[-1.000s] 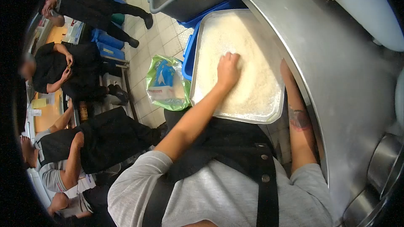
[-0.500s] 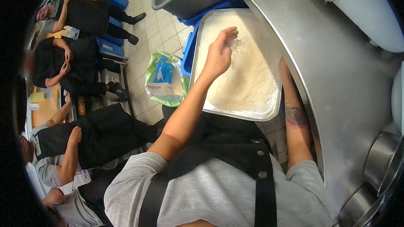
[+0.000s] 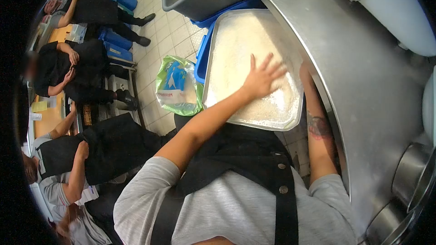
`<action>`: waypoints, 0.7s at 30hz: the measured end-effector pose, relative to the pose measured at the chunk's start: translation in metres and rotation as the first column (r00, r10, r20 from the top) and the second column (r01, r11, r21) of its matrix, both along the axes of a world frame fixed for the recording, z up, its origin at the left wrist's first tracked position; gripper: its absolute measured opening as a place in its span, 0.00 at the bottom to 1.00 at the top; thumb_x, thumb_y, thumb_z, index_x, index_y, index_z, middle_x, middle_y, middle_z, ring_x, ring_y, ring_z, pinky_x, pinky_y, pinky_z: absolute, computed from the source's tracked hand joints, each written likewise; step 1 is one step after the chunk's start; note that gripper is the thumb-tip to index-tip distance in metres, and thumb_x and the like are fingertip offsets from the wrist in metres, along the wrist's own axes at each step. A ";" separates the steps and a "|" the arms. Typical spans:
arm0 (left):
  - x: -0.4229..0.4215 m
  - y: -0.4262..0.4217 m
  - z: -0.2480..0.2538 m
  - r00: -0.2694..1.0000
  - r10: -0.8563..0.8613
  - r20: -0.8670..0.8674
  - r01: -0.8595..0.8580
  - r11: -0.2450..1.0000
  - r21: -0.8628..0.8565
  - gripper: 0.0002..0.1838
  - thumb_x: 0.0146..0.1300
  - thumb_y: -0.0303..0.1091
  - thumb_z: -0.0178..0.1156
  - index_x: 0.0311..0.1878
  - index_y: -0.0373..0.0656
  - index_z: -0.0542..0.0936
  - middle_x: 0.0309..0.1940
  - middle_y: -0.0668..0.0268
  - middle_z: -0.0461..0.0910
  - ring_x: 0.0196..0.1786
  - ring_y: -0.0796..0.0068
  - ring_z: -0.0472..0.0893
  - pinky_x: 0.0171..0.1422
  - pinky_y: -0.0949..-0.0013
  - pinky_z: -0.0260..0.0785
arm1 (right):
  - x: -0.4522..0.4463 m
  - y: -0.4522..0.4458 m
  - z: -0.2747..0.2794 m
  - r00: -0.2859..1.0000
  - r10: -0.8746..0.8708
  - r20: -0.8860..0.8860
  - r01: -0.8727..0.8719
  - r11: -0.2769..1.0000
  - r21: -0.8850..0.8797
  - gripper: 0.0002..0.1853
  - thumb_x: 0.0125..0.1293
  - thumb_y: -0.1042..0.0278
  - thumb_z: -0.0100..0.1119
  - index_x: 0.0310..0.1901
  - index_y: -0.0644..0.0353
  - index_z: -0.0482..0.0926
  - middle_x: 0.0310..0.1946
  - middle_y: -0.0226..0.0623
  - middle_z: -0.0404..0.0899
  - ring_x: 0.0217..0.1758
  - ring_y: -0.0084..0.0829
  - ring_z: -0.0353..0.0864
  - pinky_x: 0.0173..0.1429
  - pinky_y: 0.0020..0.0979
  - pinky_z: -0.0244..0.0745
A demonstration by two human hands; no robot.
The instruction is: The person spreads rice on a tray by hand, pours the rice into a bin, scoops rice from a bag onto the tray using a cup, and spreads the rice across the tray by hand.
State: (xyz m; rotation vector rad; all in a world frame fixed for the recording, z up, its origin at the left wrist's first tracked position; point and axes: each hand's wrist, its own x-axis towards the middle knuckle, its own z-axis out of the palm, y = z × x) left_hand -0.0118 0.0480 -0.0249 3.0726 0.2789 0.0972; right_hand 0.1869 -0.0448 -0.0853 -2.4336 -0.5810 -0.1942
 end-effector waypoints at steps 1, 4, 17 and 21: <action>0.007 0.014 0.002 0.998 0.050 -0.027 -0.049 0.999 0.020 0.32 0.65 0.62 0.44 0.72 0.66 0.61 0.75 0.71 0.53 0.78 0.55 0.42 0.68 0.20 0.35 | 0.001 0.000 0.000 1.000 0.000 0.003 0.000 1.000 0.005 0.30 0.70 0.48 0.48 0.63 0.66 0.68 0.63 0.58 0.67 0.67 0.56 0.65 0.69 0.48 0.58; 0.020 0.045 -0.008 0.946 0.303 0.116 -0.303 0.953 -0.015 0.27 0.68 0.55 0.46 0.69 0.61 0.66 0.70 0.65 0.62 0.75 0.52 0.52 0.70 0.28 0.46 | 0.002 0.001 -0.001 1.000 -0.003 0.013 0.003 1.000 0.010 0.30 0.70 0.49 0.48 0.63 0.66 0.68 0.63 0.58 0.67 0.67 0.56 0.64 0.69 0.48 0.58; -0.032 -0.026 0.030 0.876 0.453 0.167 -0.266 0.742 -0.615 0.16 0.56 0.17 0.48 0.48 0.36 0.75 0.36 0.44 0.77 0.38 0.42 0.78 0.45 0.51 0.71 | 0.001 0.002 -0.006 0.999 -0.009 0.037 0.008 1.000 0.029 0.30 0.69 0.49 0.49 0.64 0.64 0.67 0.65 0.57 0.66 0.68 0.55 0.63 0.70 0.48 0.56; -0.016 -0.009 0.091 0.791 0.449 0.415 -0.056 0.729 -0.682 0.18 0.52 0.12 0.45 0.45 0.34 0.76 0.34 0.46 0.81 0.40 0.47 0.81 0.48 0.58 0.73 | 0.003 0.000 -0.006 0.999 -0.013 0.041 0.012 0.999 0.033 0.30 0.69 0.49 0.49 0.65 0.63 0.67 0.65 0.56 0.65 0.69 0.55 0.63 0.71 0.48 0.56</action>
